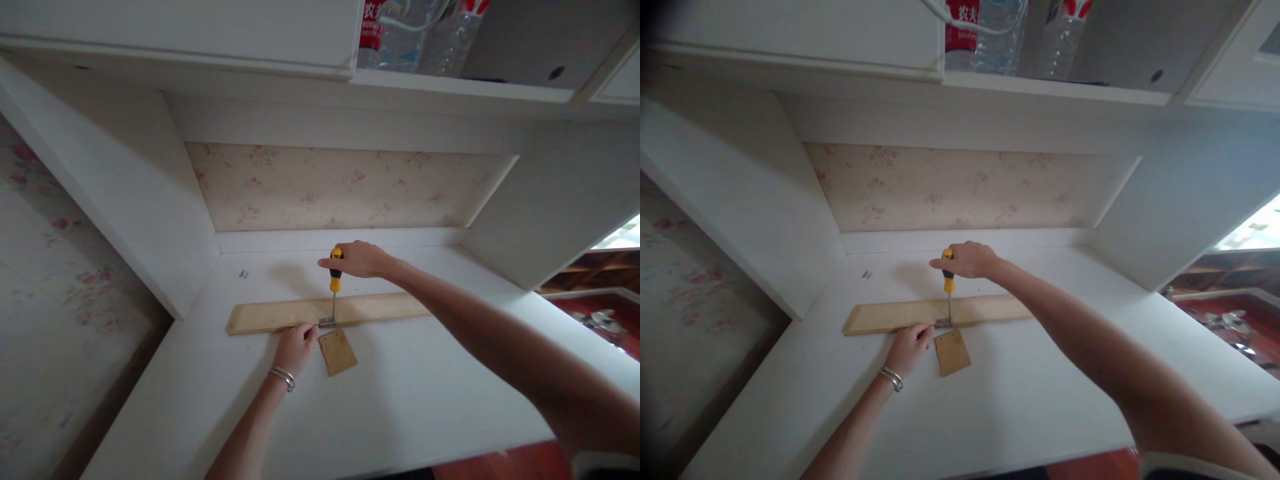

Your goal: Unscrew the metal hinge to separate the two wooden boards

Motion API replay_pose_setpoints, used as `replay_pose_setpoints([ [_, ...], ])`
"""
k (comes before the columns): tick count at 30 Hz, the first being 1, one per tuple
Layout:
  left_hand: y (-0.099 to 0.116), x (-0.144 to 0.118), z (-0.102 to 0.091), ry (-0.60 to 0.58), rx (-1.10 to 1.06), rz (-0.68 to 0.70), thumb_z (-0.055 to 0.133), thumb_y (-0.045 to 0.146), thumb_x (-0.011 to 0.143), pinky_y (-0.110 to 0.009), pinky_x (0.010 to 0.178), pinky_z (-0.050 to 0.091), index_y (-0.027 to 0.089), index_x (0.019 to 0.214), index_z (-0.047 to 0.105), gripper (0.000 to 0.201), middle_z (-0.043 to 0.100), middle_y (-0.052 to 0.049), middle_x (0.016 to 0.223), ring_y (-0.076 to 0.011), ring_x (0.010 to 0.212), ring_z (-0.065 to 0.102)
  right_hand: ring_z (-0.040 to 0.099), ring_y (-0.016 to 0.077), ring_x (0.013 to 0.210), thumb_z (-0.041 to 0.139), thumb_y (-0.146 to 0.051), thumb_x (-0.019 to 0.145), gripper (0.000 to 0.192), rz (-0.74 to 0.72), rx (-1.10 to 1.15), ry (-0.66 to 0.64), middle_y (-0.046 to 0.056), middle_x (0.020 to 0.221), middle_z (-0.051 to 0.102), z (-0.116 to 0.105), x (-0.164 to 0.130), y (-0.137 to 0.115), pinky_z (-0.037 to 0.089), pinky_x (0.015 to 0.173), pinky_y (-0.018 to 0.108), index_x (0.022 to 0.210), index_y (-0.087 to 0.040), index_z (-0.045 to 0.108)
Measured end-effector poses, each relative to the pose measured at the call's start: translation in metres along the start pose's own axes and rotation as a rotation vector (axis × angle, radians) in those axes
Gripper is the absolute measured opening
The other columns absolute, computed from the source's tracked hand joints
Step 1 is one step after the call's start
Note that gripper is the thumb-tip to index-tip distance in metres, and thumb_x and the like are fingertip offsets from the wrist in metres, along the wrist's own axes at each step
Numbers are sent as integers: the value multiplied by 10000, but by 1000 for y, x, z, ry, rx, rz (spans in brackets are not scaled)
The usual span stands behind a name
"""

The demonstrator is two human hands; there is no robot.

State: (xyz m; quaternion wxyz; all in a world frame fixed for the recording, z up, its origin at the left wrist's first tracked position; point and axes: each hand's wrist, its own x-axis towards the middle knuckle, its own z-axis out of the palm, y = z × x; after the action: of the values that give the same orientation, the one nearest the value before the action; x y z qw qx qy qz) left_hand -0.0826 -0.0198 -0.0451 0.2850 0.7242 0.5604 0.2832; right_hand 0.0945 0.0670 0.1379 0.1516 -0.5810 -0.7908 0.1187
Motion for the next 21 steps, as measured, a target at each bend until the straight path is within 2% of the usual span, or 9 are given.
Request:
replay_pose_setpoints([
  [1, -1, 0, 1, 6, 2, -1, 330, 410, 879, -233, 548, 305, 159, 722, 646, 433, 625, -40, 614, -133, 554, 538, 502, 165, 529, 587, -640, 608, 459, 5, -103, -26, 38, 522, 532, -9, 2, -2, 325, 495, 276, 566, -183, 577],
  [3, -3, 1, 2, 14, 12, 6, 335, 403, 879, -231, 551, 304, 162, 730, 650, 424, 634, -45, 638, -134, 572, 544, 476, 139, 466, 632, -580, 598, 419, -35, -153, -153, 24, 460, 498, -23, 4, -7, 314, 468, 267, 512, -176, 562],
  [6, -5, 1, 3, 20, 24, 13, 342, 395, 879, -229, 560, 309, 161, 755, 654, 409, 649, -55, 684, -141, 611, 558, 451, 104, 398, 711, -455, 553, 302, -127, -56, -446, -14, 481, 546, -36, 6, -17, 321, 429, 245, 679, -191, 635],
  [8, -5, 1, 3, 15, 23, 16, 341, 394, 881, -230, 568, 317, 162, 779, 657, 406, 658, -61, 710, -146, 632, 568, 452, 103, 382, 765, -419, 479, 375, -103, -35, -569, -24, 500, 570, -39, 9, -24, 341, 421, 251, 764, -201, 654],
  [10, -5, 1, 3, 8, 25, 23, 337, 395, 883, -233, 573, 325, 161, 790, 662, 411, 664, -67, 729, -152, 649, 575, 444, 104, 369, 788, -436, 431, 372, -22, -39, -578, -31, 437, 530, -37, 14, -29, 361, 436, 271, 667, -185, 649],
  [14, -6, 0, 1, -1, 19, 38, 340, 391, 882, -240, 590, 346, 157, 836, 669, 407, 670, -70, 746, -160, 677, 587, 428, 109, 365, 782, -459, 434, 397, 71, -88, -367, -56, 320, 386, -32, 23, -38, 377, 507, 314, 393, -184, 499],
  [16, -7, 0, 1, -8, 12, 41, 344, 388, 880, -242, 597, 353, 157, 855, 670, 400, 671, -68, 745, -160, 684, 589, 429, 114, 374, 793, -416, 421, 369, 19, -141, -383, -55, 327, 395, -33, 24, -42, 365, 522, 317, 404, -179, 511],
  [19, -9, 0, 1, -14, 4, 41, 343, 389, 880, -242, 601, 356, 156, 863, 670, 402, 674, -68, 759, -161, 695, 591, 450, 118, 417, 812, -358, 373, 342, -119, -264, -468, -59, 402, 466, -38, 21, -46, 357, 530, 294, 572, -173, 604],
  [21, -9, 1, 1, -20, 3, 38, 340, 395, 881, -241, 601, 355, 154, 859, 670, 409, 675, -70, 768, -160, 699, 591, 476, 132, 457, 784, -455, 408, 417, -123, -402, -535, -43, 464, 507, -41, 19, -47, 364, 536, 291, 659, -167, 618],
])
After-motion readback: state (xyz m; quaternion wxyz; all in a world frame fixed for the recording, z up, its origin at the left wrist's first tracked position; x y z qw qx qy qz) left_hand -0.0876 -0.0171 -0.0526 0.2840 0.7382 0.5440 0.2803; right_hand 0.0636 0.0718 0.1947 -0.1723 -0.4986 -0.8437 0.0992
